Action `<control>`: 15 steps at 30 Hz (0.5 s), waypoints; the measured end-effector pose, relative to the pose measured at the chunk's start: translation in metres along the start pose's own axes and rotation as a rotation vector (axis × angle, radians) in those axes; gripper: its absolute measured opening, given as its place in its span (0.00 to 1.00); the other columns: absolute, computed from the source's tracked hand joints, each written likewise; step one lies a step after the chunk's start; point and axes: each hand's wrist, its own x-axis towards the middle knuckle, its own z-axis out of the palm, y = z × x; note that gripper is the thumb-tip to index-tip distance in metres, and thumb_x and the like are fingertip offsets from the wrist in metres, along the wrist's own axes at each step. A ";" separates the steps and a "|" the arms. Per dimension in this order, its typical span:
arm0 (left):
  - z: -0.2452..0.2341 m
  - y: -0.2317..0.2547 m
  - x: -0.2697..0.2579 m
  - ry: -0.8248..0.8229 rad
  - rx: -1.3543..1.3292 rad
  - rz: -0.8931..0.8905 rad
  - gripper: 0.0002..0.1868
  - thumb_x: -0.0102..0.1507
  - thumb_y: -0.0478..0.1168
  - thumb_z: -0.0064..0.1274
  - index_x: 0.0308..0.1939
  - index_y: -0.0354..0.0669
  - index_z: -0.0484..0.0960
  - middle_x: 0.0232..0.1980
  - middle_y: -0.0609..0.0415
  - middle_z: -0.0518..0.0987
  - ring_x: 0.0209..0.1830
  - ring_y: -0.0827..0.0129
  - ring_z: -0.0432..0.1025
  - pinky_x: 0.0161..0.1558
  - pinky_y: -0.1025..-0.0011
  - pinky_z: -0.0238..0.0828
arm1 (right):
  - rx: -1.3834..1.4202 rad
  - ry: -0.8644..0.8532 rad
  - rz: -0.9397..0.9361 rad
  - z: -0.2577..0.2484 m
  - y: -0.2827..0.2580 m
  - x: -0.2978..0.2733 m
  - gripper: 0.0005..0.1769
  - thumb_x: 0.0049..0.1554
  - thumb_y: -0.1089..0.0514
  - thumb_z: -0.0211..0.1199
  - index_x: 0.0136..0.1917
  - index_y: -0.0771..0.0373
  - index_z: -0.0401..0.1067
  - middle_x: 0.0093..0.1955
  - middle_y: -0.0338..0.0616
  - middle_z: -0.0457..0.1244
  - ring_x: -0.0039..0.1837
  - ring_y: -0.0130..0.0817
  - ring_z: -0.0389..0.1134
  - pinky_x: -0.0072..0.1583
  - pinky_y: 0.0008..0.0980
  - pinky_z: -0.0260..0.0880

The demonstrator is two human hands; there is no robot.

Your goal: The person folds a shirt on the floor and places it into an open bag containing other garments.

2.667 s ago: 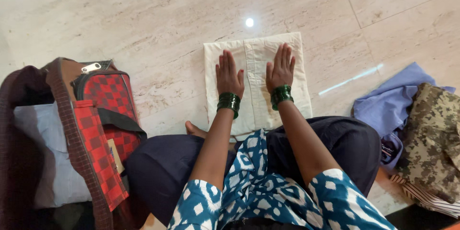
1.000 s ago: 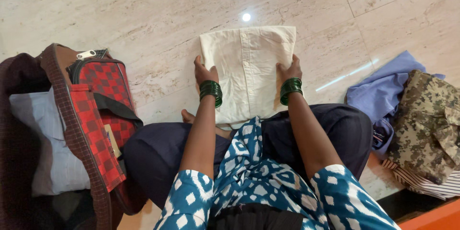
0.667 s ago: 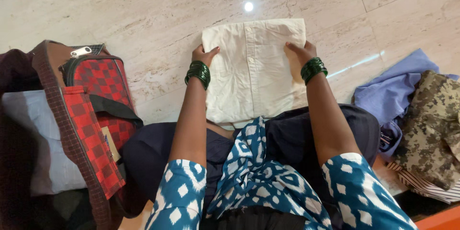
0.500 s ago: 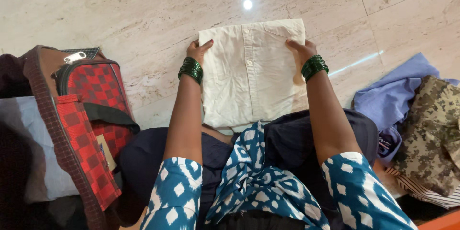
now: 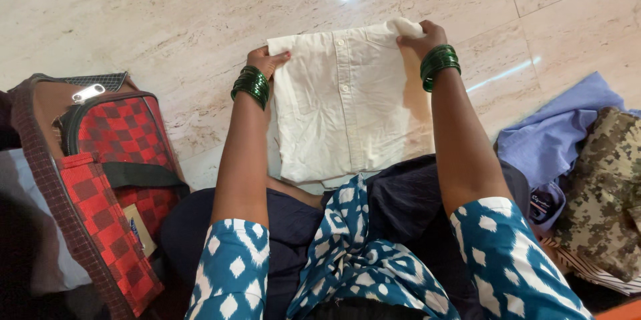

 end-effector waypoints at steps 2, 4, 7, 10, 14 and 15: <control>-0.001 0.011 0.008 0.056 0.327 0.023 0.12 0.55 0.33 0.70 0.42 0.35 0.88 0.42 0.50 0.88 0.38 0.71 0.82 0.43 0.74 0.81 | 0.272 -0.142 0.095 -0.012 -0.012 -0.001 0.30 0.48 0.47 0.80 0.56 0.66 0.75 0.50 0.50 0.71 0.50 0.38 0.73 0.53 0.37 0.74; 0.004 0.024 0.012 0.069 0.312 0.084 0.12 0.55 0.32 0.70 0.41 0.36 0.88 0.42 0.51 0.88 0.37 0.72 0.82 0.43 0.74 0.81 | 0.551 -0.144 0.064 -0.021 -0.025 -0.002 0.26 0.49 0.53 0.80 0.56 0.65 0.74 0.50 0.45 0.71 0.50 0.32 0.73 0.52 0.33 0.75; 0.014 0.052 0.010 0.058 0.154 0.231 0.11 0.55 0.30 0.69 0.41 0.36 0.89 0.41 0.51 0.88 0.37 0.73 0.81 0.43 0.73 0.81 | 0.684 -0.017 0.062 -0.034 -0.043 0.008 0.30 0.44 0.59 0.79 0.55 0.64 0.66 0.46 0.45 0.70 0.44 0.31 0.73 0.46 0.33 0.77; 0.025 0.091 0.007 -0.001 -0.031 0.456 0.11 0.57 0.28 0.67 0.44 0.36 0.89 0.42 0.53 0.88 0.37 0.76 0.81 0.44 0.74 0.80 | 0.821 -0.016 -0.271 -0.055 -0.050 0.030 0.34 0.45 0.61 0.80 0.60 0.61 0.66 0.52 0.43 0.71 0.51 0.27 0.75 0.53 0.30 0.80; 0.034 0.154 0.010 -0.045 -0.095 0.574 0.10 0.59 0.29 0.65 0.44 0.40 0.88 0.41 0.56 0.88 0.38 0.76 0.80 0.45 0.74 0.80 | 0.542 0.132 -0.381 -0.098 -0.054 0.055 0.17 0.57 0.61 0.80 0.57 0.66 0.79 0.53 0.43 0.73 0.52 0.29 0.73 0.57 0.32 0.75; 0.035 0.169 0.007 -0.050 -0.084 0.596 0.10 0.59 0.29 0.65 0.45 0.42 0.89 0.41 0.56 0.88 0.38 0.76 0.80 0.45 0.74 0.80 | 0.482 0.176 -0.398 -0.110 -0.057 0.057 0.16 0.58 0.60 0.80 0.56 0.65 0.79 0.53 0.42 0.73 0.52 0.29 0.73 0.57 0.33 0.74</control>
